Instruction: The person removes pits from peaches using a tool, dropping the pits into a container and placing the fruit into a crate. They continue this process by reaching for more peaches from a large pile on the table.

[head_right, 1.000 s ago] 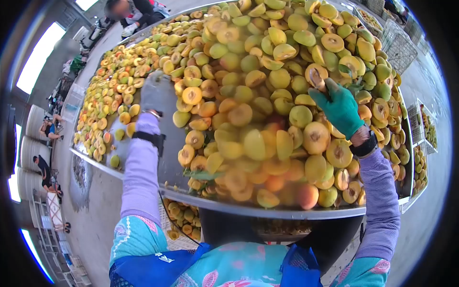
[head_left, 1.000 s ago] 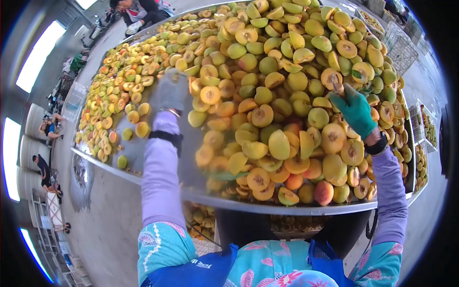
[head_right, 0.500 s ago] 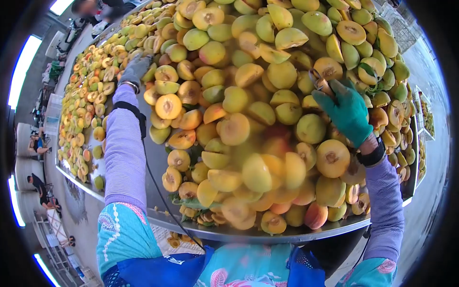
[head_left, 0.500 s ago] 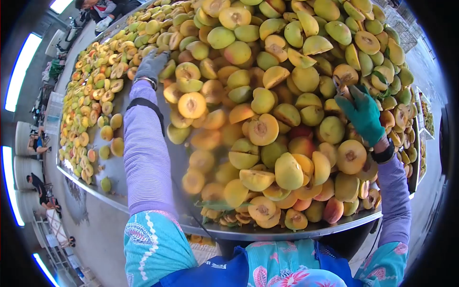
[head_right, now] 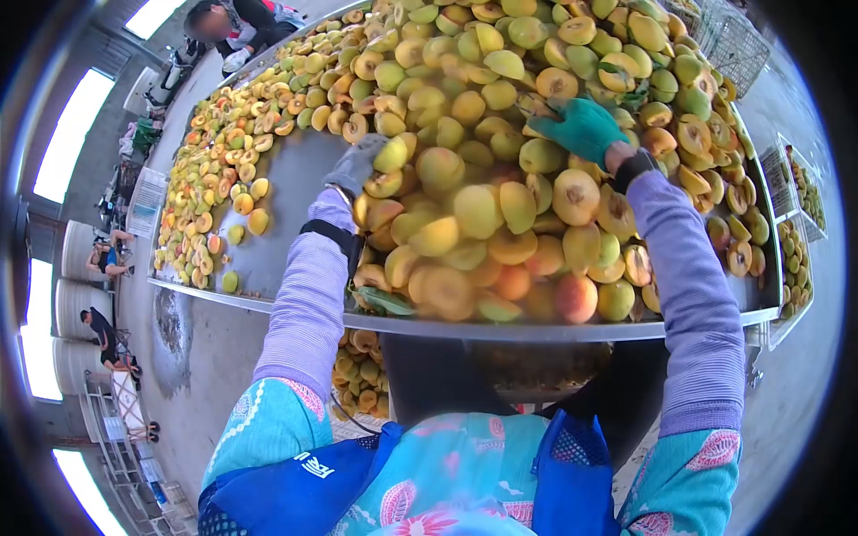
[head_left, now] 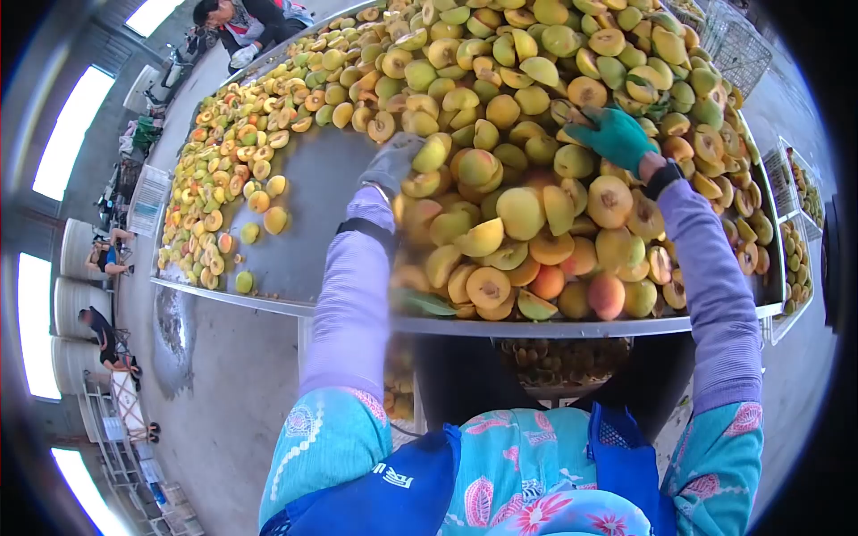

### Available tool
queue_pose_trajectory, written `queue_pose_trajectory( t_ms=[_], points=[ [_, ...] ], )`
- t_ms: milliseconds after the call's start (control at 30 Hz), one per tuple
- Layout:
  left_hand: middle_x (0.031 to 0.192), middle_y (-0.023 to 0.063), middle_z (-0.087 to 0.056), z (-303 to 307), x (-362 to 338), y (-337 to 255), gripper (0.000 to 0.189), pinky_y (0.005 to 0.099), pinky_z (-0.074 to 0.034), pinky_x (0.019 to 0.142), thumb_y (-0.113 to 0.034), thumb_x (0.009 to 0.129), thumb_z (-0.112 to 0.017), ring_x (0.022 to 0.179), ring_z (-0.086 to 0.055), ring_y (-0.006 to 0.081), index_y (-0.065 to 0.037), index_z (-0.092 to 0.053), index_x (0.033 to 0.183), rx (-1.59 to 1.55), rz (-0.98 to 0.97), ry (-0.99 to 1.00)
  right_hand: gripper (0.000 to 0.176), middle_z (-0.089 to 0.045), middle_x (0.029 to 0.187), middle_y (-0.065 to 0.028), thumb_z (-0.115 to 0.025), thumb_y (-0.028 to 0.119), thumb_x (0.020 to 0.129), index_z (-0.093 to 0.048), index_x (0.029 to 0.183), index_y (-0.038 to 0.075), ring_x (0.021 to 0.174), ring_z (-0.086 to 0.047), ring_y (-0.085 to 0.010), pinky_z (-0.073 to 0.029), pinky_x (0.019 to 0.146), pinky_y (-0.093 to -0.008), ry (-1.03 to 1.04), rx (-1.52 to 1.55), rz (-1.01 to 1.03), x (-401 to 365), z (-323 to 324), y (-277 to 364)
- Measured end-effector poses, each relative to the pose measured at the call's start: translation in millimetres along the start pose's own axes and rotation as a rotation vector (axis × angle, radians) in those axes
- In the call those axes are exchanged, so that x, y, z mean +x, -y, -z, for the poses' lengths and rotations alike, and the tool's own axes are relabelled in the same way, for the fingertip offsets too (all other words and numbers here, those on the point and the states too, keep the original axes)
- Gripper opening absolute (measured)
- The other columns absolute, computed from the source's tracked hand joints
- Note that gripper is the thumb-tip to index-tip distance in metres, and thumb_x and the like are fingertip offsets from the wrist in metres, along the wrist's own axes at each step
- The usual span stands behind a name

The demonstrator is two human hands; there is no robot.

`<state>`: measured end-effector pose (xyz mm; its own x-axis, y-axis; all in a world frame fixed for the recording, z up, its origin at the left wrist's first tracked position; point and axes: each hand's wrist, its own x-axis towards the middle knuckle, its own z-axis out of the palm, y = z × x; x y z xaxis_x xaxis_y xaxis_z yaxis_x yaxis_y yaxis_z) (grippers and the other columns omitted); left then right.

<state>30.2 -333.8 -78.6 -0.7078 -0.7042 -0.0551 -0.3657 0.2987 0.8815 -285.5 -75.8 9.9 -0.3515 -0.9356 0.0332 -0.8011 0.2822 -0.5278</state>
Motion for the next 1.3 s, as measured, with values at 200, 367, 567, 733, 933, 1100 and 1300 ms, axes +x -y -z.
queue_pose_trajectory(
  t_ms=[200, 367, 567, 733, 933, 1100, 1300],
  points=[
    [0.128, 0.0215, -0.056, -36.6, -33.5, -59.0, 0.068, 0.0355, -0.044, 0.099, -0.036, 0.085, -0.061, 0.116, -0.056, 0.0302, -0.005, -0.039, 0.142, 0.392, 0.131, -0.001, 0.05, -0.063, 0.076, -0.0152, -0.058, 0.054, 0.086, -0.061, 0.097, 0.006, 0.073, -0.062, -0.0316, -0.047, 0.07, -0.0412, -0.326, 0.048, 0.121, -40.8, 20.7, 21.4],
    [0.13, 0.0269, -0.053, -47.5, -61.5, -104.8, 0.082, 0.0388, -0.043, 0.099, -0.035, 0.082, -0.068, 0.122, -0.052, 0.0366, -0.008, -0.027, 0.148, 0.819, 0.104, 0.036, 0.044, -0.058, 0.07, -0.0155, -0.064, 0.047, 0.086, -0.057, 0.086, 0.003, 0.062, -0.055, -0.0271, -0.044, 0.06, -0.0386, -0.414, 0.162, 0.089, -121.3, 28.2, 52.4],
    [0.116, 0.0084, -0.066, 14.6, -85.6, -81.6, 0.031, 0.0341, -0.047, 0.092, -0.021, 0.09, -0.052, 0.105, -0.063, 0.0235, -0.011, -0.065, 0.117, 0.501, -0.093, -0.204, 0.03, -0.059, 0.084, 0.0026, -0.067, 0.019, 0.089, -0.061, 0.111, -0.001, 0.077, -0.051, -0.0045, -0.044, 0.067, -0.0225, -0.464, 0.655, 0.019, -202.6, 11.9, 37.0],
    [0.12, 0.0183, -0.062, 107.3, -17.9, 12.9, 0.053, 0.0404, -0.043, 0.098, -0.044, 0.079, -0.059, 0.114, -0.057, 0.0344, -0.01, -0.062, 0.119, 0.628, 0.254, -0.658, 0.023, -0.061, 0.091, 0.0008, -0.063, 0.009, 0.09, -0.06, 0.11, -0.001, 0.076, -0.055, -0.0053, -0.046, 0.068, -0.0208, -0.565, 0.73, -0.176, -230.7, 1.0, 9.4],
    [0.154, 0.0202, -0.024, 129.4, 51.9, 57.9, 0.11, 0.0383, -0.024, 0.114, -0.075, 0.074, -0.053, 0.141, -0.027, 0.0348, -0.002, -0.02, 0.15, 0.619, 0.566, -0.502, 0.024, -0.067, 0.089, -0.0073, -0.058, 0.017, 0.093, -0.06, 0.11, 0.0, 0.047, -0.044, -0.0036, -0.035, 0.049, -0.0174, -0.51, 0.67, -0.388, -253.0, -6.9, 9.8],
    [0.144, 0.0166, -0.043, 124.3, 124.0, 92.7, 0.068, 0.0359, -0.033, 0.108, -0.055, 0.087, -0.051, 0.134, -0.04, 0.0309, -0.014, -0.042, 0.141, 1.245, -0.329, 0.126, 0.026, -0.067, 0.086, -0.0073, -0.058, 0.018, 0.093, -0.06, 0.112, 0.0, 0.048, -0.046, -0.0044, -0.036, 0.049, -0.0178, -0.544, 0.656, -0.461, -240.8, -11.4, 11.8],
    [0.132, 0.0138, -0.053, 56.1, 21.6, -16.7, 0.048, 0.0342, -0.04, 0.102, -0.026, 0.09, -0.056, 0.119, -0.053, 0.0275, -0.013, -0.048, 0.135, 0.662, 0.119, 0.19, 0.02, -0.064, 0.09, -0.0035, -0.06, 0.011, 0.092, -0.06, 0.108, -0.001, 0.085, -0.058, -0.01, -0.047, 0.075, -0.0239, -0.466, 0.836, -0.269, -217.4, -32.9, 35.5]
  ],
)
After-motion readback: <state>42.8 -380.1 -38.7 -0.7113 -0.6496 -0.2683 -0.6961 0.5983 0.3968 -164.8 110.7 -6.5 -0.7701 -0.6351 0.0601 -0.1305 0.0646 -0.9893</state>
